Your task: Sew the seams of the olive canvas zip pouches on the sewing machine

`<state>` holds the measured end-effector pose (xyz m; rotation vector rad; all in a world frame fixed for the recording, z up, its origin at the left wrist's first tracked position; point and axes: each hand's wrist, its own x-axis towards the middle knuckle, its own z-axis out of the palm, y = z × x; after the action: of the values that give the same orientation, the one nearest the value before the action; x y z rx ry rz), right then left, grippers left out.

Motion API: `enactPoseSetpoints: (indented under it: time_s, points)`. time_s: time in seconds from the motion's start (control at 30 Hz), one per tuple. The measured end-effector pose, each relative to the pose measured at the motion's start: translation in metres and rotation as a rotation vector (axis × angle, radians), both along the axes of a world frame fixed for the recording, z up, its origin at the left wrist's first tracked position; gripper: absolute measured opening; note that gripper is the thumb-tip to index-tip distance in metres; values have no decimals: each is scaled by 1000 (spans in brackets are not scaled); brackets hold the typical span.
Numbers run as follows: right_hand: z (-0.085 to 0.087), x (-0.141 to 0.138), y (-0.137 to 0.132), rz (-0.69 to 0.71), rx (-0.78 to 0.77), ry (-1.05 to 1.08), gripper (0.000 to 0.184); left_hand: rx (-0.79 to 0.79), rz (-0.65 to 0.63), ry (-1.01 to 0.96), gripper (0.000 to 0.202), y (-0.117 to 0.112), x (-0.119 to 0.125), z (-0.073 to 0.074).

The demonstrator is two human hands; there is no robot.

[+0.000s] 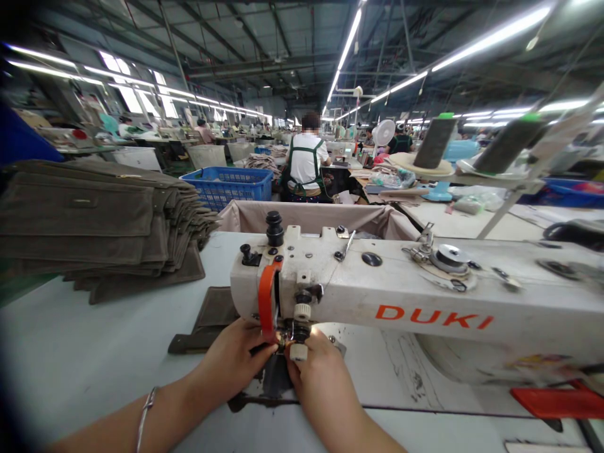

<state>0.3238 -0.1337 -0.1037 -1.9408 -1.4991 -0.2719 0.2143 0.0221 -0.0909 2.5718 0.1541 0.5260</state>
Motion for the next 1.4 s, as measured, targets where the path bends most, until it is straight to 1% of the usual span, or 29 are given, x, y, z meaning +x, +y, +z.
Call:
enactPoseSetpoints:
  time_s: [0.23,0.47,0.57,0.67,0.73,0.77,0.8,0.83,0.87,0.9,0.97,1.0,1.03,1.07,1.1,1.13,1.17,1.2,1.23,1.27,1.3,1.33,1.37,1.4]
  points:
    - [-5,-2,-2,23,-6,35,15,-30,-21,14,17,-1,-3,2]
    - [-7,0,-1,25,-27,79,16,-39,-17,61,18,3,-1,0]
    - [-3,0,-3,33,-35,99,18,-41,-36,100,18,5,-3,5]
    - [5,-3,-10,65,-46,115,22,-40,-59,159,17,2,-20,19]
    - [14,-7,-17,119,-57,123,24,-48,-72,222,19,-4,-41,27]
    - [18,-10,-21,160,-69,130,26,-47,-80,265,23,-7,-53,28]
    - [22,-12,-24,207,-88,138,30,-32,-87,308,32,-11,-65,27]
    - [26,-16,-27,255,-114,147,35,0,-95,340,42,-15,-76,22]
    - [29,-19,-29,301,-145,155,42,50,-100,358,48,-19,-87,14]
    - [30,-23,-29,343,-181,162,48,115,-104,352,48,-23,-96,3]
    - [31,-33,-28,409,-250,176,59,247,-122,265,36,-29,-112,-20]
    - [31,-38,-27,437,-271,186,62,292,-143,192,28,-32,-118,-28]
    - [30,-44,-25,460,-280,199,62,302,-183,115,22,-33,-124,-32]
    - [30,-49,-24,478,-276,216,60,266,-224,54,17,-34,-128,-30]
    - [31,-54,-23,491,-255,238,56,185,-253,19,13,-34,-132,-22]
    - [32,-58,-23,499,-219,267,49,62,-259,20,9,-33,-134,-8]
    - [35,-62,-23,500,-176,308,40,-96,-209,63,5,-32,-136,10]
    - [38,-65,-23,493,-136,364,31,-256,-117,121,4,-32,-137,31]
    - [42,-66,-24,484,-106,435,22,-405,1,165,8,-31,-138,51]
    - [47,-68,-26,468,-82,513,14,-568,104,204,17,-32,-138,70]
    - [51,-68,-27,444,-64,589,11,-733,179,223,25,-33,-138,85]
    - [54,-69,-29,416,-58,654,15,-879,234,227,32,-35,-137,96]
    - [57,-69,-31,398,-68,704,21,-1004,265,219,37,-37,-136,103]
    - [59,-69,-33,385,-85,738,26,-1097,280,203,41,-39,-136,106]
